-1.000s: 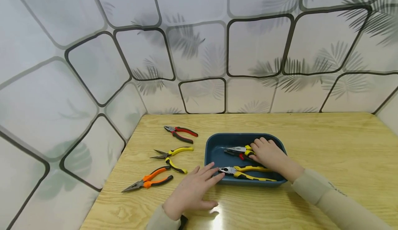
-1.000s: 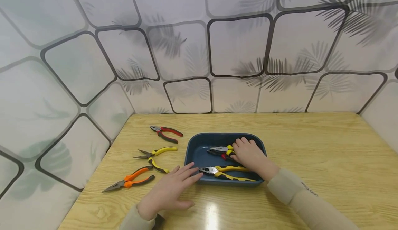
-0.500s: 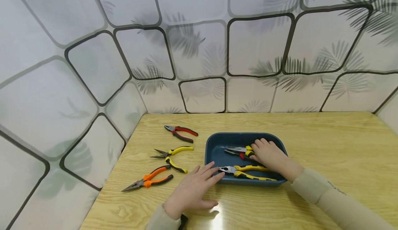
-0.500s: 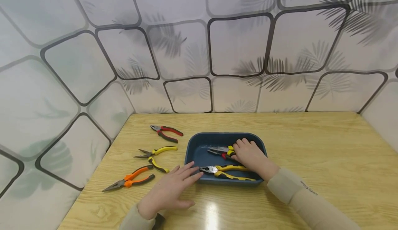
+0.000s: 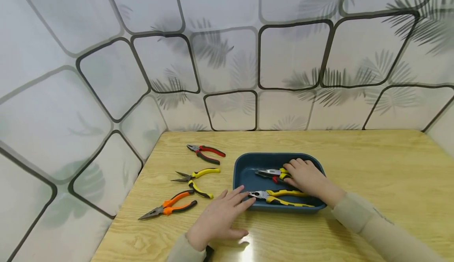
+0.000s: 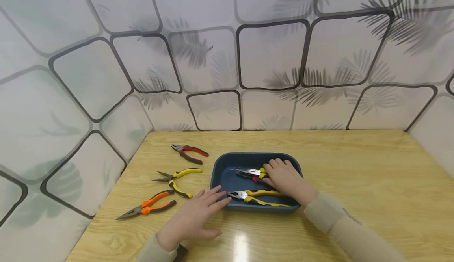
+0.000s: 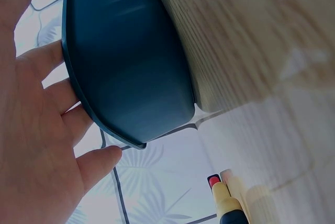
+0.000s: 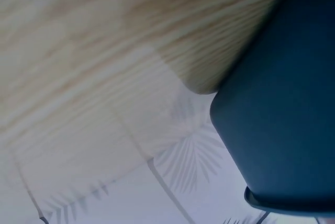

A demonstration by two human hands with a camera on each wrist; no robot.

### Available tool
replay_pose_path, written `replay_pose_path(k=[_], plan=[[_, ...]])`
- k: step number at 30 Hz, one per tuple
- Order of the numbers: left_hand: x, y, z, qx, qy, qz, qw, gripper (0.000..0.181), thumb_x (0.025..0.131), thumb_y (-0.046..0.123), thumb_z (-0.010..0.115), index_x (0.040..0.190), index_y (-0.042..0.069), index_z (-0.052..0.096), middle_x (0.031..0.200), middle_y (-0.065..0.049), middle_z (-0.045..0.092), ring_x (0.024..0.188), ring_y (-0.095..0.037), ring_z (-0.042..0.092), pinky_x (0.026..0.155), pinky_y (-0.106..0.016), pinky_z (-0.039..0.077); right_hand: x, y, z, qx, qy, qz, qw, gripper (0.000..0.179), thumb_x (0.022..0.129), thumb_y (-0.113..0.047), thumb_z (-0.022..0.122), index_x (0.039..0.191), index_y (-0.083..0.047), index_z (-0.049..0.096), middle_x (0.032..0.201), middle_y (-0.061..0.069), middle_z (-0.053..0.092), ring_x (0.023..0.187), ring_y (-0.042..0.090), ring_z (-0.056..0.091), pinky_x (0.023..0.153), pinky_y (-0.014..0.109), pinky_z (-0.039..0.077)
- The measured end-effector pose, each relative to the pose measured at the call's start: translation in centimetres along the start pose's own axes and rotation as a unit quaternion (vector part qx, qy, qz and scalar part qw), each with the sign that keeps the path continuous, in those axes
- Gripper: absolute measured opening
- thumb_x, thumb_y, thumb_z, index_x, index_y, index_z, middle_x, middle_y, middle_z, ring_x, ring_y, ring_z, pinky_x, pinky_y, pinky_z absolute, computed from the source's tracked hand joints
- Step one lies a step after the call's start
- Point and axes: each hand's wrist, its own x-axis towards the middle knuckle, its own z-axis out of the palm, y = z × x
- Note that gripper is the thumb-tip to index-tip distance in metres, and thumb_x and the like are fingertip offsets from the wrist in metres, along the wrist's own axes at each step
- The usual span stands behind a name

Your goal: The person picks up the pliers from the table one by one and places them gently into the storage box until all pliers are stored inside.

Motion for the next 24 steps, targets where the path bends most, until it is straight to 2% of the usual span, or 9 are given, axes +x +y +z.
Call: replay_pose_path(k=[6,15,24], plan=[[0.0,0.0,0.2,0.001,0.001,0.000,1.0000,0.073,0.077,0.053,0.057,0.138,0.021,0.032,0.137,-0.004,0.036,0.131,-0.019,0.017,0.096,-0.049,0.029,-0.6,-0.2,-0.4,0.061,0.023,-0.003,0.9979,0.040,0.085,-0.033,0.056,0.111,-0.003,0.057,0.103,0.009,0.054,0.095,0.026,0.049,0.077,0.046,0.040],[0.0,0.0,0.3,0.008,0.005,-0.003,0.9999,0.074,0.077,0.053,0.058,0.138,0.021,0.032,0.137,-0.004,0.036,0.131,-0.019,0.017,0.095,-0.049,0.030,-1.7,-0.5,-1.3,0.118,0.043,0.013,0.9920,0.045,0.087,-0.033,0.055,0.118,-0.001,0.053,0.111,0.011,0.054,0.101,0.027,0.049,0.083,0.046,0.039],[0.0,-0.1,0.3,0.001,0.001,-0.002,1.0000,0.073,0.078,0.054,0.056,0.139,0.021,0.031,0.137,-0.004,0.036,0.131,-0.019,0.016,0.096,-0.050,0.029,-3.3,-1.7,-2.8,0.129,0.063,0.019,0.9895,0.043,0.086,-0.031,0.057,0.116,-0.001,0.054,0.111,0.013,0.054,0.103,0.030,0.049,0.087,0.047,0.037]])
